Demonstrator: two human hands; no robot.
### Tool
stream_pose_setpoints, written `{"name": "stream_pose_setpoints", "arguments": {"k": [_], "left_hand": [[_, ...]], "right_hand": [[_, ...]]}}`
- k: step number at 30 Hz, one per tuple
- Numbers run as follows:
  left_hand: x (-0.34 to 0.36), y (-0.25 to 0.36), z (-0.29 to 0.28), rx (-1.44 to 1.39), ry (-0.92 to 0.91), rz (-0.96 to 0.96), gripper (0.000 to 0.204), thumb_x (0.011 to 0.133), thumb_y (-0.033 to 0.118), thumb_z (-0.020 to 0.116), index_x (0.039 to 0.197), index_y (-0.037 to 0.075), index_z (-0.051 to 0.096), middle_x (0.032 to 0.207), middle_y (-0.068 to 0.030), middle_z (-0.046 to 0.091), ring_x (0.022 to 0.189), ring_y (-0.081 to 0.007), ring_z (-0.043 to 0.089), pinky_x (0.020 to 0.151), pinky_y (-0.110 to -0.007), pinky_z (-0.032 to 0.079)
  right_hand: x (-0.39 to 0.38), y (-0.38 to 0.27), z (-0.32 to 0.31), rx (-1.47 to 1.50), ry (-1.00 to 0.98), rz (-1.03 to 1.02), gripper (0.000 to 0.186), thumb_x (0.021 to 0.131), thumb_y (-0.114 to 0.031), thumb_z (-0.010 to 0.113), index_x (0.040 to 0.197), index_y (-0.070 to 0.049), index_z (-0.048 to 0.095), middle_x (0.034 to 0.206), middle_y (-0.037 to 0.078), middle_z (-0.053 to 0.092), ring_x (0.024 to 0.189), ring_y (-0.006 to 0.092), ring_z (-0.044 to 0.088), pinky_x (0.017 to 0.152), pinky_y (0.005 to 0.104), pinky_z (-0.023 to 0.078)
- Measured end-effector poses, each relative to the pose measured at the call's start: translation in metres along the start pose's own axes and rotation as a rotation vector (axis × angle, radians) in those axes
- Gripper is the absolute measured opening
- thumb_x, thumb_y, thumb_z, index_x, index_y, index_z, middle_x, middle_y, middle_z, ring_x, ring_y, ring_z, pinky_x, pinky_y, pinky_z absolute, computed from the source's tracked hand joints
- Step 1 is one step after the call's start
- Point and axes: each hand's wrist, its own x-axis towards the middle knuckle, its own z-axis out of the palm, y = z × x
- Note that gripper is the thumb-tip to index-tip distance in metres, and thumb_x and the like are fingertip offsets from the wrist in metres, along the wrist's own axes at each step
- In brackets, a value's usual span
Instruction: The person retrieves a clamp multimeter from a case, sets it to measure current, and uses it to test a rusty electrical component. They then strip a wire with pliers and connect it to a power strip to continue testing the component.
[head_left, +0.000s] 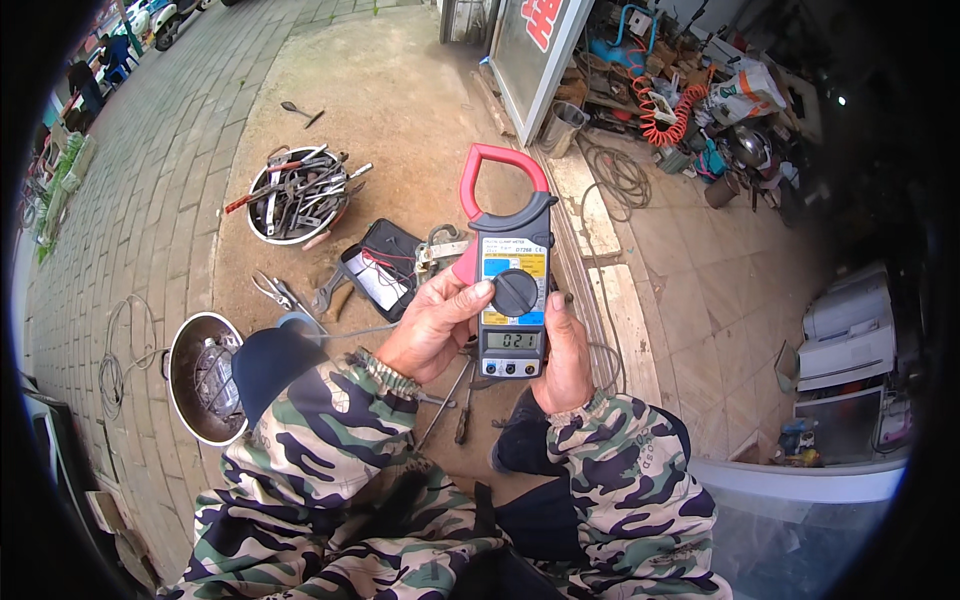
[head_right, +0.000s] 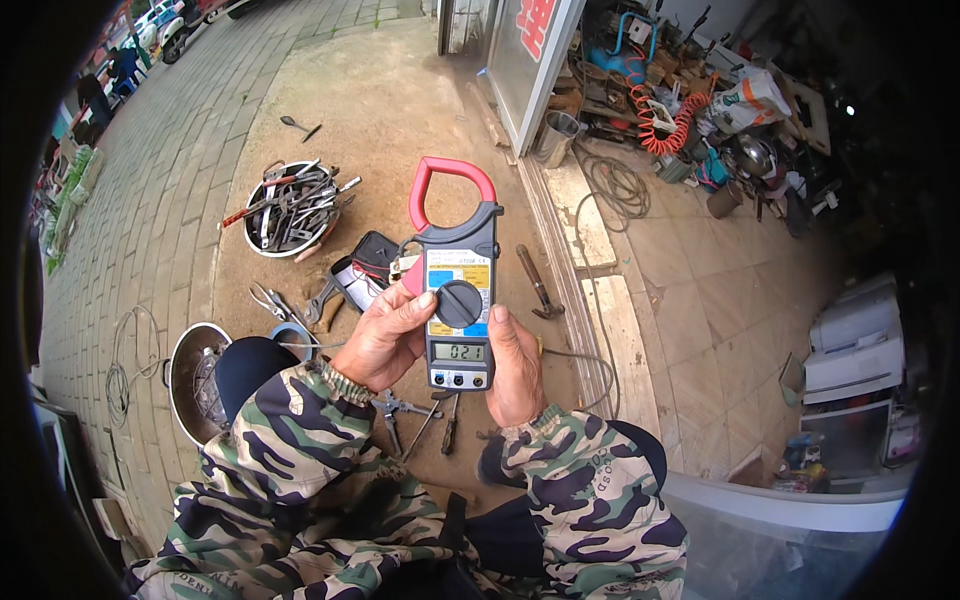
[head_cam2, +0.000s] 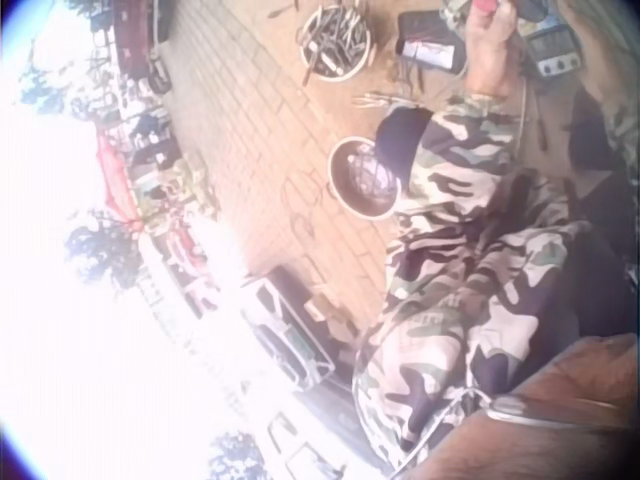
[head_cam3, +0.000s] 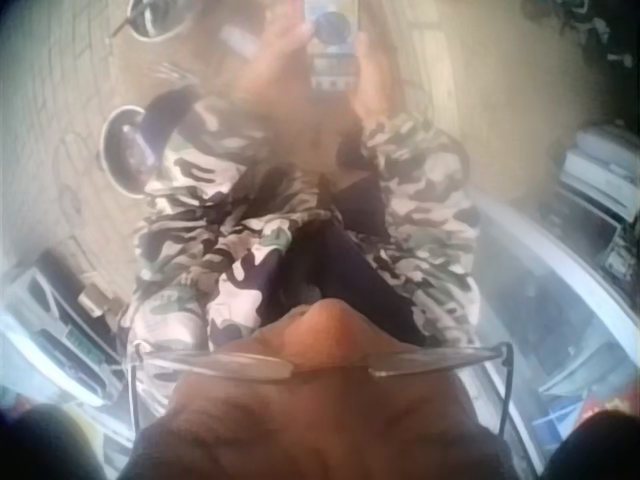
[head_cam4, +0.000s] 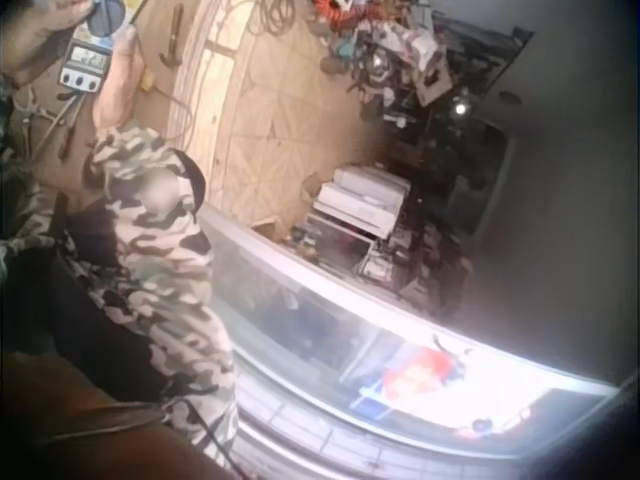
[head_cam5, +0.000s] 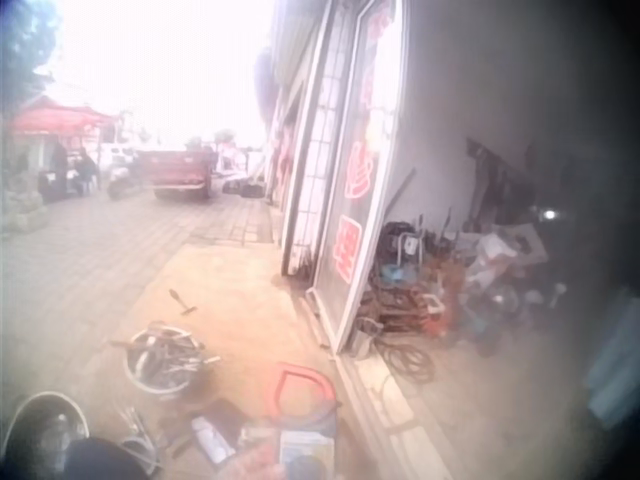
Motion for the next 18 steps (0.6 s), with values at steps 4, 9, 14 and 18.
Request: {"name": "stream_pose_setpoints", "arguments": {"k": [4, 9, 14, 18], "left_hand": [[-0.001, -0.002, -0.005, 0.061, -0.014, -0.059, 0.047, 0.101, 0.024, 0.072, 0.142, 0.008, 0.058, 0.115, 0.0028, 0.072, 0.087, -0.004, 0.064, 0.071, -0.022, 0.05], [-0.004, -0.003, -0.012, 0.08, -0.048, -0.074, 0.046, 0.1, 0.024, 0.073, 0.142, 0.008, 0.06, 0.113, 0.0031, 0.073, 0.086, -0.0035, 0.065, 0.066, -0.02, 0.049], [-0.008, -0.005, -0.002, 0.132, -0.035, -0.075, 0.048, 0.099, 0.023, 0.074, 0.142, 0.009, 0.06, 0.115, 0.0018, 0.074, 0.094, -0.0053, 0.068, 0.07, -0.024, 0.053], [-0.007, -0.006, 0.007, 0.208, -0.005, -0.031, 0.062, 0.096, 0.022, 0.079, 0.15, 0.011, 0.052, 0.117, 0.0032, 0.071, 0.089, -0.0037, 0.062, 0.069, -0.022, 0.049]], "right_hand": [[0.0, 0.002, -0.005, 0.094, -0.043, 0.109, 0.061, 0.111, -0.055, 0.037, 0.142, -0.004, 0.055, 0.126, 0.008, 0.069, 0.109, 0.0164, 0.069, 0.094, 0.0335, 0.057], [0.006, -0.007, -0.014, 0.165, -0.166, 0.174, 0.067, 0.108, -0.059, 0.043, 0.145, -0.004, 0.052, 0.135, 0.01, 0.065, 0.121, 0.0206, 0.065, 0.102, 0.0394, 0.055], [0.008, -0.018, -0.021, 0.097, -0.239, 0.15, 0.072, 0.104, -0.06, 0.052, 0.148, -0.004, 0.049, 0.139, 0.011, 0.062, 0.125, 0.023, 0.063, 0.105, 0.0419, 0.053], [0.005, -0.005, -0.025, 0.228, -0.163, 0.105, 0.069, 0.105, -0.059, 0.051, 0.147, -0.005, 0.049, 0.138, 0.012, 0.063, 0.123, 0.0249, 0.065, 0.104, 0.0436, 0.055]]}}
